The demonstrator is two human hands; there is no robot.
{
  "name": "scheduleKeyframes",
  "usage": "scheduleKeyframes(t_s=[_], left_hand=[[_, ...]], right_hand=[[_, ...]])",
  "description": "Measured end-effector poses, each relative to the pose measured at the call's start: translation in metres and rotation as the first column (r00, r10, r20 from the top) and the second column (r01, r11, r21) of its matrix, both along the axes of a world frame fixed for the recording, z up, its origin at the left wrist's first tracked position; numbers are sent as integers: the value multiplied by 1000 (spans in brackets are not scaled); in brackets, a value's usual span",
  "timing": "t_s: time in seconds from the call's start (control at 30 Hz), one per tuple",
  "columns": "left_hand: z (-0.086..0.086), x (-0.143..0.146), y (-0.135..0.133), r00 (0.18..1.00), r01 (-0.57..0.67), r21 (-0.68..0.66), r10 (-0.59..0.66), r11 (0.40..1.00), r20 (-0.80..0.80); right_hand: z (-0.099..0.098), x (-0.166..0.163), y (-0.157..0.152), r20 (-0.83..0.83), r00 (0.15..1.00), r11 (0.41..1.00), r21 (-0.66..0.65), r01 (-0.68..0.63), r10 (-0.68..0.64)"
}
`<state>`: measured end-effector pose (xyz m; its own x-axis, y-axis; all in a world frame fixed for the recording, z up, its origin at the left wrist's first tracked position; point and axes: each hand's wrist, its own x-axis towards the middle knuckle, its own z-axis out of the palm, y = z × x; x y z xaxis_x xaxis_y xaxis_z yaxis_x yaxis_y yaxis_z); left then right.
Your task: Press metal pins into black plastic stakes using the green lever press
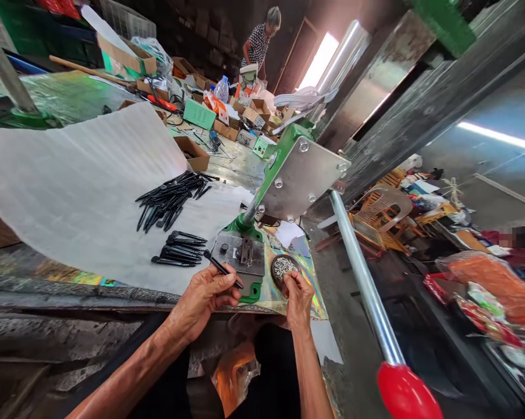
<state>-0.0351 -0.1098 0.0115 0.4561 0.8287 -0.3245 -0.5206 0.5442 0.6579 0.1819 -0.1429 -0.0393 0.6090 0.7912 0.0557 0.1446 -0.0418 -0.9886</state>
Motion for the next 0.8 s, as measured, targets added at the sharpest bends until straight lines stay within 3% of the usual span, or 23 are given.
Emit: scheduleKeyframes(t_s=[0.23, 0.5, 0.8], left_hand=[[-12, 0, 3, 998, 18, -17, -19, 1000, -64], [-15, 5, 4, 997, 41, -25, -42, 999, -68], [-14, 10, 1, 994, 55, -5, -55, 998, -92]], right_hand=[[-27, 43, 7, -11, 992, 991, -40, 128, -128], [-37, 51, 14, -67, 984, 985, -48, 165, -168], [-36, 52, 15, -99, 984, 989, -29, 148, -150]])
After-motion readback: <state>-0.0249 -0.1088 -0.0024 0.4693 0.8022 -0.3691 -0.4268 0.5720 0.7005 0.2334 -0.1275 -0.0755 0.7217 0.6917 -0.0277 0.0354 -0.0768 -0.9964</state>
